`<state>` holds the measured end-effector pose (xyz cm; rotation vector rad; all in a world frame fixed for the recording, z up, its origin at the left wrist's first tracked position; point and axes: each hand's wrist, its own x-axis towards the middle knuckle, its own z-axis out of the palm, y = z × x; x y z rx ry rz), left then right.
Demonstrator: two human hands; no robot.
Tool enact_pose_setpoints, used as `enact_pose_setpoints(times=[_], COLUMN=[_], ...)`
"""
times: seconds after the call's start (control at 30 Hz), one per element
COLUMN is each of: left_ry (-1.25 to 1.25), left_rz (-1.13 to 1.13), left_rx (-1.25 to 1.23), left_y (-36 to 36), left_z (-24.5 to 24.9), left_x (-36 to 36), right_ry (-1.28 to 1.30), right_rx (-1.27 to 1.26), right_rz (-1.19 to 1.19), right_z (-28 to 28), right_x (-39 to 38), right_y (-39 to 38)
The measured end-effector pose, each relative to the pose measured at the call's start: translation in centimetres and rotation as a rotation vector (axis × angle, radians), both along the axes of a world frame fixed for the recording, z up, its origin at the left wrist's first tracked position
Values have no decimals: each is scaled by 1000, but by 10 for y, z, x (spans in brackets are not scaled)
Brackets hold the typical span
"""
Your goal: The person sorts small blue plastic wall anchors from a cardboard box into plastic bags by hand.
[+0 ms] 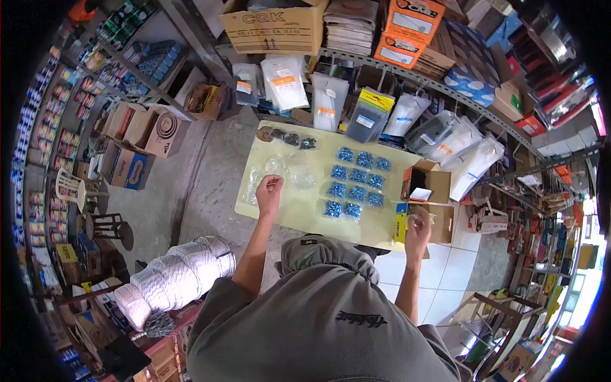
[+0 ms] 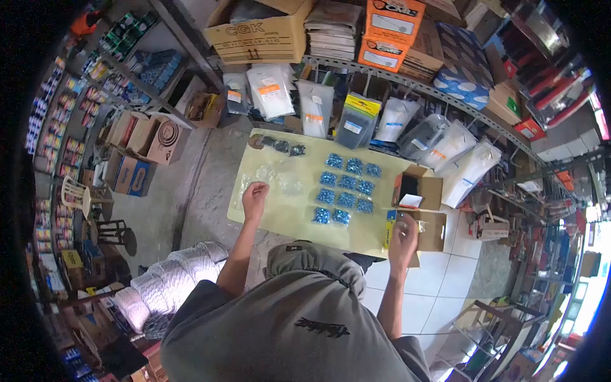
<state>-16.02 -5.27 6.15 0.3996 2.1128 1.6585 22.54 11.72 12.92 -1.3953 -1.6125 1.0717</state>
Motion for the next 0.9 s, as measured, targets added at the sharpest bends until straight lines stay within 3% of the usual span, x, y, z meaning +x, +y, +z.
enact_pose_setpoints(times=[0.03,0.1,0.23,0.3,0.53,0.67,0.73,0.87,0.9], left_ry=[-4,-389,-667,-845,-992,-828,-539,-341,-171], left_rz=[-18,-159,-454,-592,-684,-653,-657,-658,-661], left_rx=[-2,206,432,542,660,423,344,289,191], left_y=[7,21,43,51,65,66,66,63,62], left_z=[20,60,92,103,111,134,146,160,166], left_x=[12,37,93,115,138,147,154,159,159], right_ry=[96,75,227,231,292,254,200,71,72], right_rx=[-68,-151,-97,-107,-265,-221,-151,-4,-6], right_rz=[46,248,567,589,617,490,442,411,410], right_z=[14,52,86,108,128,124,121,112,111], right_x=[-17,-52,-108,-116,-92,-86,-90,-91,-91], right_y=[-2,-9,-27,-32,-24,-27,-30,-32,-32])
